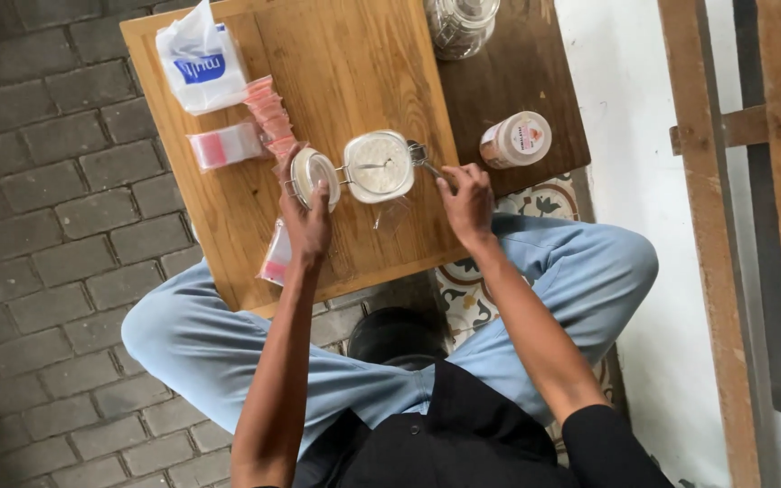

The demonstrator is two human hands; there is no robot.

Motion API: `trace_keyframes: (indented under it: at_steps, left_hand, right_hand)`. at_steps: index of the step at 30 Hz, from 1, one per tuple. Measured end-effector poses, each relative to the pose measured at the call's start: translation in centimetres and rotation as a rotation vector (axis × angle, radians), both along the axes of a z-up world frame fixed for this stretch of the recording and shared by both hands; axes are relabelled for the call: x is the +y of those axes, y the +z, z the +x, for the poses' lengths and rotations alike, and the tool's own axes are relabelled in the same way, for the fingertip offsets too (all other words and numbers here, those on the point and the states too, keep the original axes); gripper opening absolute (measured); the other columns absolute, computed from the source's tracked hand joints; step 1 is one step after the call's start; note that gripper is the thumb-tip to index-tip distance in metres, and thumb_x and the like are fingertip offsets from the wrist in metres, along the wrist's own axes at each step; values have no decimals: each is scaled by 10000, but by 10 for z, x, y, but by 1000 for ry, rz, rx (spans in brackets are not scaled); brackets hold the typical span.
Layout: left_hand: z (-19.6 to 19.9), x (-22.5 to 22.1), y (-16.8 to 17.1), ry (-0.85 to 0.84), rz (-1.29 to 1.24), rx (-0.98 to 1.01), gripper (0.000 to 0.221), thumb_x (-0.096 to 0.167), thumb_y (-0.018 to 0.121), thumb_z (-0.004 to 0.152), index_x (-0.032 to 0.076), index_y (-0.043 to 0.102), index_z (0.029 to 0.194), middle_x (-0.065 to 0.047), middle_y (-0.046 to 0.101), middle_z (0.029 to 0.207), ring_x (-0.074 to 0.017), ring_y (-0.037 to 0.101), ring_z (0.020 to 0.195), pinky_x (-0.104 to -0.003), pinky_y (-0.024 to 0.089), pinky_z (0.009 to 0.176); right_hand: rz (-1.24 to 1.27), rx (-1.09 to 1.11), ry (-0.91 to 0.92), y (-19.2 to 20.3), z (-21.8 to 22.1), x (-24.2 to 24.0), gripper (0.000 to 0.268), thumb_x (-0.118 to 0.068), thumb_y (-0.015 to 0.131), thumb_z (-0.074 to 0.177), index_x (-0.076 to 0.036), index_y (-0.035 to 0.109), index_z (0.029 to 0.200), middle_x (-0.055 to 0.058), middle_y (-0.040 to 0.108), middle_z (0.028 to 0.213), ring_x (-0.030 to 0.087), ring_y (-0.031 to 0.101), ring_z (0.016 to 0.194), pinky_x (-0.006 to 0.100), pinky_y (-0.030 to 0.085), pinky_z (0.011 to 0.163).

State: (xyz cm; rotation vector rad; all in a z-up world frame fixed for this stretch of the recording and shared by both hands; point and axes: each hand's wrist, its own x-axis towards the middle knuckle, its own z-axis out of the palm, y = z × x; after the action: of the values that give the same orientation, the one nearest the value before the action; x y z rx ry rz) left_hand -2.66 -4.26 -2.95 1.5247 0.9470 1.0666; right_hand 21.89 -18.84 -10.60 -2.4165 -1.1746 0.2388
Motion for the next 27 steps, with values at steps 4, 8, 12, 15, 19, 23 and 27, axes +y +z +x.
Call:
trace_keyframes:
  at_steps: [4, 8, 12, 15, 19, 23, 27]
  left_hand:
    - [1, 4, -5, -21, 52, 42, 632, 192, 601, 950, 84, 417, 1546, -252, 587, 1446, -473, 474, 1406, -659, 261, 1175]
    - [3, 3, 0, -15, 31, 42, 639, 199, 592, 929, 90, 427, 1537, -257, 570, 1450, -476, 462, 1406, -663, 270, 1186]
    - [7, -1, -17, 41, -29, 67, 674, 174, 612, 894, 124, 442, 1544, -215, 511, 1522, -440, 413, 1449, -634, 240, 1214]
    - [17, 0, 9, 45, -10, 137, 666, 226, 585, 926, 102, 409, 1556, -249, 520, 1504, -486, 433, 1427, -743, 134, 1169]
    - [29, -7, 23, 60, -1, 164, 667, 153, 590, 898, 29, 426, 1533, -298, 500, 1496, -516, 414, 1421, -706, 211, 1194]
    - [26, -7, 25, 77, -19, 178, 668, 131, 574, 894, 16, 417, 1534, -314, 463, 1518, -532, 384, 1433, -679, 287, 1183]
    - [30, -6, 32, 83, -28, 215, 652, 92, 548, 902, 12, 405, 1534, -314, 451, 1523, -537, 383, 1428, -681, 323, 1165]
  right_hand:
    - [-61, -90, 22, -20, 6, 13, 200, -305, 802, 901, -198, 750, 1062, 22, 650, 986, 273, 673, 916, 403, 550, 835]
    - [0, -19, 22, -25, 13, 15, 98, -187, 708, 932, -145, 633, 978, 75, 652, 869, 334, 687, 845, 455, 549, 779]
    - [187, 6, -43, -7, 23, -2, 22, -115, 531, 1034, -94, 534, 1040, 195, 674, 862, 445, 698, 843, 528, 546, 730]
    - [356, -1, -126, 27, 42, -12, 121, -153, 469, 1098, -64, 551, 1104, 206, 680, 937, 448, 692, 879, 499, 550, 774]
    - [400, -135, -151, 34, 80, -28, 139, -48, 535, 1037, -24, 564, 1171, 222, 654, 1009, 465, 663, 951, 513, 539, 854]
    - [348, -155, -146, 14, 109, -35, 171, -125, 595, 1050, -48, 697, 1163, 120, 602, 995, 413, 650, 920, 477, 536, 840]
    - [328, -225, -173, -7, 127, -37, 173, -126, 750, 951, -77, 786, 1114, 89, 565, 942, 380, 639, 878, 468, 538, 822]
